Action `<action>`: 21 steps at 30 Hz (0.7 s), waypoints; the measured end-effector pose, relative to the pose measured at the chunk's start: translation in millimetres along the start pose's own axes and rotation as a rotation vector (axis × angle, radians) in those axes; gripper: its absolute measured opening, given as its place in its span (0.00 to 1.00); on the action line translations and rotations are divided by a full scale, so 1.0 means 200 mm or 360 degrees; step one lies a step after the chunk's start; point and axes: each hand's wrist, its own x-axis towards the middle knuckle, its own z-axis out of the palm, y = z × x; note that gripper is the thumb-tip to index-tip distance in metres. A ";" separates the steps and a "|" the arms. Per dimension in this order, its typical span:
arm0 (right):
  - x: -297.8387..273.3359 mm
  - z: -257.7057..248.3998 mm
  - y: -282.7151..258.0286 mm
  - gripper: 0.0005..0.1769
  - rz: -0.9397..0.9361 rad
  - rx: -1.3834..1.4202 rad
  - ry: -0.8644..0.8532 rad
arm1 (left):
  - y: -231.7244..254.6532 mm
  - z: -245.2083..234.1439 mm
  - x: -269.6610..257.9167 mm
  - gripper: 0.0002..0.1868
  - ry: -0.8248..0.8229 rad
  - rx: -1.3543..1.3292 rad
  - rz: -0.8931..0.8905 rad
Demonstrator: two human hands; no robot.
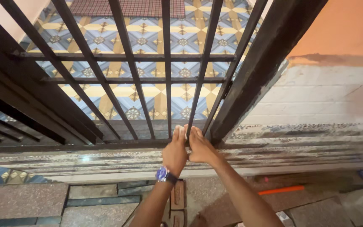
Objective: The person wipes the vertical bars of a metal gate by hand using a cloth.
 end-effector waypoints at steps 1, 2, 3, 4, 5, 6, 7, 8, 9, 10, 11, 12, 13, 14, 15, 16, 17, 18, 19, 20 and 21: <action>0.00 0.00 -0.01 0.59 -0.0017 0.0000 0.0003 | 0.02 -0.04 -0.06 0.41 -0.0032 -0.0013 -0.0023; 0.00 -0.02 -0.01 0.59 -0.0034 0.0000 0.0007 | 0.04 -0.06 -0.08 0.41 -0.0063 -0.0025 -0.0045; 0.01 -0.02 -0.02 0.59 -0.0045 0.0008 0.0019 | 0.04 -0.08 -0.08 0.42 -0.0100 -0.0028 -0.0060; 0.03 -0.03 -0.02 0.59 -0.0083 0.0003 0.0036 | 0.03 -0.09 -0.01 0.38 -0.0078 -0.0054 -0.0052; 0.03 -0.04 -0.02 0.60 -0.0111 0.0001 0.0034 | 0.03 -0.08 0.05 0.34 -0.0070 -0.0088 -0.0056; 0.02 -0.04 -0.02 0.61 -0.0140 -0.0001 0.0032 | 0.01 -0.06 0.07 0.30 -0.0062 -0.0122 -0.0060; 0.01 -0.04 -0.03 0.60 -0.0075 0.0019 0.0015 | 0.00 -0.04 0.06 0.31 0.0054 -0.0081 0.0039; 0.00 -0.03 -0.03 0.60 -0.0010 0.0040 -0.0003 | -0.01 -0.04 0.05 0.32 0.0170 -0.0040 0.0137; 0.00 -0.03 -0.04 0.60 0.0040 0.0058 -0.0020 | 0.00 -0.06 0.04 0.33 0.0299 0.0006 0.0230; 0.00 -0.03 -0.04 0.60 0.0019 0.0022 -0.0016 | 0.01 -0.07 0.01 0.36 0.0155 0.0011 0.0138; 0.00 -0.03 -0.04 0.60 -0.0007 -0.0010 -0.0003 | 0.04 -0.10 -0.05 0.39 0.0017 0.0023 0.0048; 0.01 -0.03 -0.04 0.60 -0.0032 -0.0043 0.0010 | 0.06 -0.13 -0.08 0.42 -0.0120 0.0035 -0.0043; 0.02 -0.04 -0.03 0.60 -0.0065 -0.0038 0.0021 | 0.07 -0.15 -0.09 0.40 -0.0072 0.0065 -0.0027; 0.02 -0.04 -0.03 0.60 -0.0098 -0.0033 0.0033 | 0.07 -0.16 -0.10 0.38 -0.0025 0.0094 -0.0011; 0.01 -0.04 -0.03 0.60 -0.0120 -0.0024 0.0034 | 0.08 -0.16 -0.12 0.37 0.0008 0.0118 0.0002; 0.00 -0.03 -0.03 0.59 -0.0076 -0.0008 0.0021 | 0.08 -0.15 -0.10 0.34 0.0050 0.0138 0.0005; 0.01 -0.04 -0.04 0.59 -0.0035 0.0003 0.0006 | 0.08 -0.14 -0.06 0.32 0.0095 0.0155 0.0005; 0.00 -0.04 -0.04 0.59 0.0005 0.0015 -0.0010 | 0.09 -0.13 -0.05 0.30 0.0140 0.0172 0.0005; 0.00 -0.04 -0.04 0.59 0.0000 0.0022 0.0007 | 0.10 -0.12 -0.05 0.31 0.0153 0.0165 -0.0013; -0.01 -0.05 -0.05 0.59 -0.0006 0.0029 0.0024 | 0.11 -0.11 -0.06 0.32 0.0166 0.0159 -0.0031; -0.01 -0.04 -0.05 0.59 -0.0011 0.0036 0.0041 | 0.12 -0.11 -0.07 0.33 0.0178 0.0152 -0.0049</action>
